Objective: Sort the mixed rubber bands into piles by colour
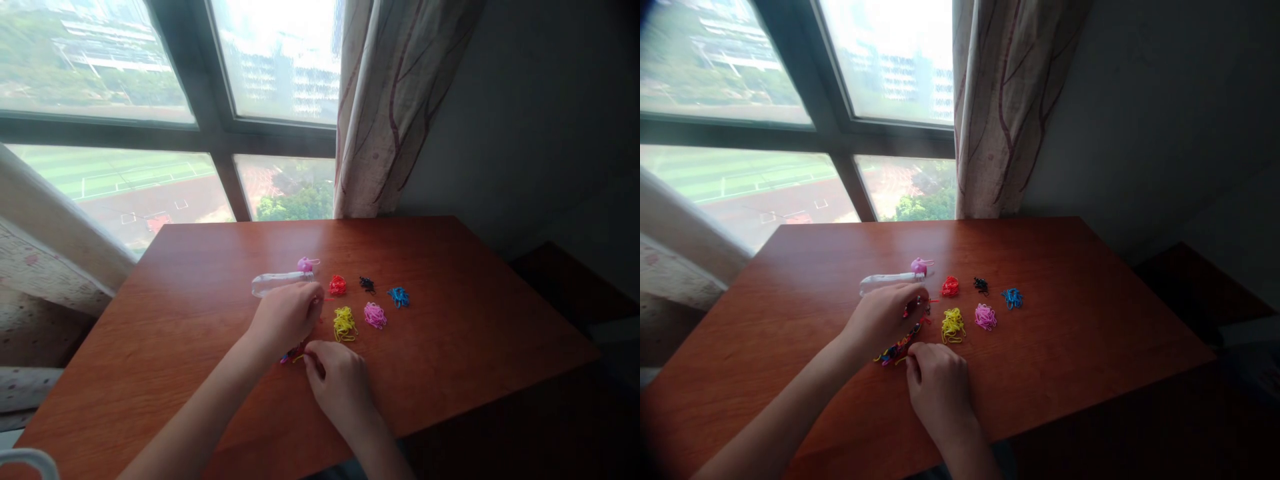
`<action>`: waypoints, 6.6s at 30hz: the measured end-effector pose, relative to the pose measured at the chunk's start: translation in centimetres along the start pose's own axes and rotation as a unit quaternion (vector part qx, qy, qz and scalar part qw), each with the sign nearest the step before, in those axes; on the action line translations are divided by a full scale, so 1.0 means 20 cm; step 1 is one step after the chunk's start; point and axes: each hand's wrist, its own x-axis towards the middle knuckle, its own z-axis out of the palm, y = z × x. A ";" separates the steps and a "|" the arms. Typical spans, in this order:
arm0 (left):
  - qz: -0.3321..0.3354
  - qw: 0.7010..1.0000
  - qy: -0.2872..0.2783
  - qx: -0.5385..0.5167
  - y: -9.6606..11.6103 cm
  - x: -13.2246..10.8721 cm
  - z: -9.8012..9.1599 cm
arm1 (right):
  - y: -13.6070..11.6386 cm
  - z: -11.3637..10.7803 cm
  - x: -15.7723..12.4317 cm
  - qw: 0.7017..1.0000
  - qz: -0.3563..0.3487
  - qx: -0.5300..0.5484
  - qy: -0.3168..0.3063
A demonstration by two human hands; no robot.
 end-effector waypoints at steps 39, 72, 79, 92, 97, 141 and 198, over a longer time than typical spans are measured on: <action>-0.008 0.979 0.119 -0.166 -0.16 -0.62 0.23 | 0.03 -0.01 -0.08 0.999 -0.021 0.038 0.030; -0.001 0.989 0.099 -0.112 -0.15 -0.61 0.24 | 0.24 -0.11 -0.05 0.993 0.035 0.032 0.112; -0.004 0.989 0.098 -0.110 -0.15 -0.61 0.25 | 0.02 0.00 -0.06 0.999 -0.038 -0.016 0.034; -0.007 0.992 0.070 -0.105 -0.15 -0.61 0.24 | -0.04 0.04 0.00 1.000 0.000 -0.021 0.016; -0.007 0.991 0.074 -0.109 -0.15 -0.60 0.24 | -0.04 0.03 -0.02 1.000 -0.008 -0.017 0.014; 0.009 0.995 0.077 -0.066 -0.14 -0.60 0.25 | 0.02 -0.01 -0.10 0.997 0.017 0.042 0.066; 0.021 0.998 -0.009 0.065 0.04 0.15 0.02 | 0.10 -0.04 -0.09 0.996 -0.040 0.074 0.039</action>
